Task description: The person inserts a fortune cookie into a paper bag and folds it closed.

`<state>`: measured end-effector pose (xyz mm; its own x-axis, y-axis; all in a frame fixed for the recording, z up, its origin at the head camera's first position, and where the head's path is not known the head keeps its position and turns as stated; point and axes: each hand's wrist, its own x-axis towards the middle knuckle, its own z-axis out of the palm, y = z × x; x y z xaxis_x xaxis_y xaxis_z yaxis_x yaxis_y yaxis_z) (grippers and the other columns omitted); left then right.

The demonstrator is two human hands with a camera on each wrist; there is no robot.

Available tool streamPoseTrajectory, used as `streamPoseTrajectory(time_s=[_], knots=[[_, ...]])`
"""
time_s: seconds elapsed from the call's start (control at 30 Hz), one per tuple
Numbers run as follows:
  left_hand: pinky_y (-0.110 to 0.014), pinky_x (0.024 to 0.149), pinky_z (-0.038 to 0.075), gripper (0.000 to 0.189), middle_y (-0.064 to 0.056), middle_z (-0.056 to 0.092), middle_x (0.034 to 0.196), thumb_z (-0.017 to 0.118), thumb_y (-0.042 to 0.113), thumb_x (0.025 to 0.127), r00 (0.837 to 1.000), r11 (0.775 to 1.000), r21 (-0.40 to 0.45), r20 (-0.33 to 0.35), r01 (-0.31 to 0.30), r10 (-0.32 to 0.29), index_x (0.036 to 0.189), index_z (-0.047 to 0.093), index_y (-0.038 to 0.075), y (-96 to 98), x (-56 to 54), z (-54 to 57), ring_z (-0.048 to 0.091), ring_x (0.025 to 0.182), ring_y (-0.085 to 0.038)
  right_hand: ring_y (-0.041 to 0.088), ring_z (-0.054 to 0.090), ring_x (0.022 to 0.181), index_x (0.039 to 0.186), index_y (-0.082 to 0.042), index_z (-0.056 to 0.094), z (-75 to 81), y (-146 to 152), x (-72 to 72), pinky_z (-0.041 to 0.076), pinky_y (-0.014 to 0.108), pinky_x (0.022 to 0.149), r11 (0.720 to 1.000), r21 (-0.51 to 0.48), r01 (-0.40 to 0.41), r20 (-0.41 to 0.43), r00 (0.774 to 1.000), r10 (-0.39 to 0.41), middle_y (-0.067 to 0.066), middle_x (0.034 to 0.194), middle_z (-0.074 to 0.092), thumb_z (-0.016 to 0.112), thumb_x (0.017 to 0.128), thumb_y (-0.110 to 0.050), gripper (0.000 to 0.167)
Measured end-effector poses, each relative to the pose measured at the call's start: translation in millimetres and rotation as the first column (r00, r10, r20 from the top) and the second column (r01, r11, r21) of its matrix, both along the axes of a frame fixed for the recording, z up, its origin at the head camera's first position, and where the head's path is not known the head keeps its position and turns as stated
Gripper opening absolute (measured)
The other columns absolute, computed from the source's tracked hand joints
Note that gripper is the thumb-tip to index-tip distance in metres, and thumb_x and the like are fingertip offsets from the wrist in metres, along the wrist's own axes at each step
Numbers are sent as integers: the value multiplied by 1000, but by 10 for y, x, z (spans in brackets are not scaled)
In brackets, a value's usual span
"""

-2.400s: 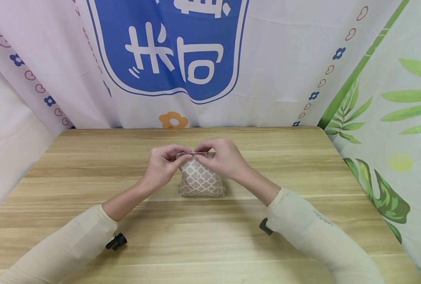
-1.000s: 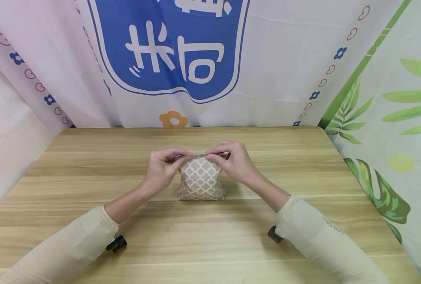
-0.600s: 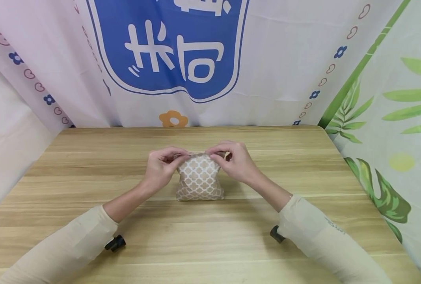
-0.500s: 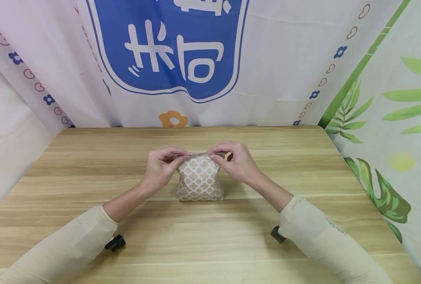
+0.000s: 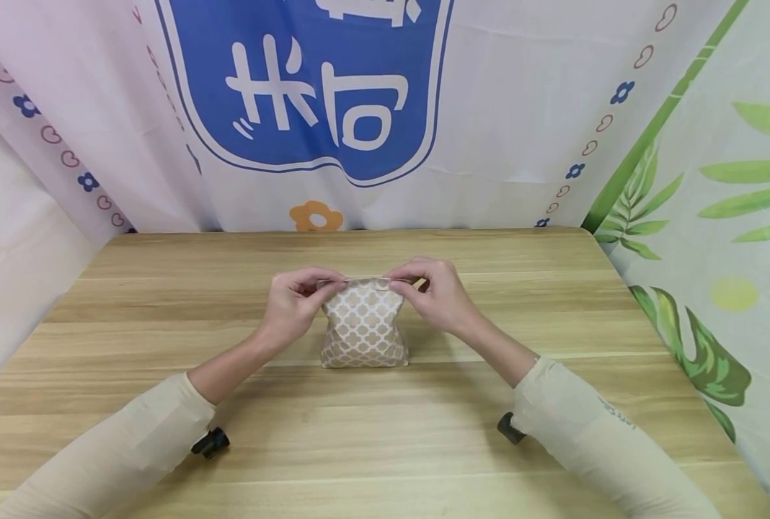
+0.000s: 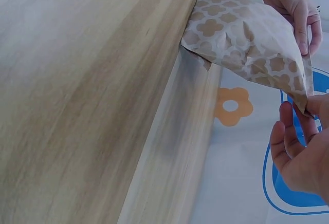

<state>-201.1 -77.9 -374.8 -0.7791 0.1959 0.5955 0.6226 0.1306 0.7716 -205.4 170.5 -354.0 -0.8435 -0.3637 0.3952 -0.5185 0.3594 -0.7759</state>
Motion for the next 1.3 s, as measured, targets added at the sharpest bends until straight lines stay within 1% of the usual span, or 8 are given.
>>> streamPoseTrajectory(time_s=[0.2, 0.4, 0.63, 0.7, 0.9, 1.03, 1.17, 1.3], knots=[[-13, 48, 39, 9, -22, 76, 88, 74, -15, 86, 1000, 1000, -2, 1, 0, 0, 91, 77, -9, -8, -4, -9, 52, 54, -8, 20, 64, 77, 103, 3, 79, 2, 7, 3, 58, 24, 64, 1000, 2, -5, 7, 1000, 5, 14, 95, 75, 73, 93, 4, 11], [-14, 46, 35, 8, -22, 76, 88, 74, -15, 87, 1000, 1000, -4, -8, 1, -1, 91, 77, -9, -13, -9, -2, 48, 52, -6, 20, 65, 77, 104, 3, 79, 9, 14, 1, 58, 24, 64, 1000, -3, -9, 8, 1000, 9, 15, 96, 76, 73, 93, 4, 12], [-14, 47, 37, 7, -21, 77, 88, 74, -13, 88, 1000, 1000, -8, -5, -4, 4, 92, 77, -8, -35, -18, -8, 51, 54, -8, 21, 65, 77, 106, 5, 78, 2, 30, -2, 57, 21, 63, 999, -17, -29, 20, 999, 29, 17, 98, 76, 69, 94, 8, 15], [-14, 46, 37, 7, -21, 77, 88, 74, -12, 88, 1000, 1000, -12, -6, -3, 3, 92, 77, -8, -38, -20, -10, 50, 53, -7, 22, 66, 77, 106, 5, 78, 2, 30, -1, 57, 21, 63, 999, -21, -31, 24, 999, 31, 17, 99, 76, 69, 94, 8, 16], [-14, 46, 36, 6, -21, 77, 88, 74, -12, 88, 1000, 1000, -15, -7, -8, 8, 92, 77, -8, -42, -19, -8, 48, 51, -6, 22, 67, 80, 107, 4, 78, 5, 1, -3, 58, 23, 66, 1000, -17, -6, 21, 1000, 7, 17, 102, 76, 69, 94, 7, 16], [-14, 48, 44, 7, -21, 77, 89, 74, -12, 88, 1000, 1000, -11, -4, -15, 15, 93, 77, -8, -39, -20, -6, 56, 55, -8, 20, 65, 83, 108, 2, 79, 19, -42, -10, 57, 23, 67, 1000, 9, 12, -1, 1000, -12, 14, 103, 76, 70, 92, 4, 18], [-16, 53, 53, 7, -21, 77, 89, 75, -12, 88, 1000, 1000, -18, -12, -17, 17, 93, 77, -8, -27, -24, -1, 66, 63, -12, 20, 65, 87, 108, 0, 79, 56, -122, -23, 56, 24, 69, 998, 64, -8, -60, 998, 11, 12, 104, 76, 73, 90, 0, 19], [-16, 53, 52, 8, -21, 77, 89, 75, -13, 87, 999, 1000, -30, -38, -9, 7, 94, 77, -9, -7, -25, 1, 66, 62, -13, 18, 67, 86, 107, 0, 78, 108, -233, -34, 57, 25, 69, 993, 114, -35, -129, 990, 50, 9, 100, 76, 76, 90, -3, 18]])
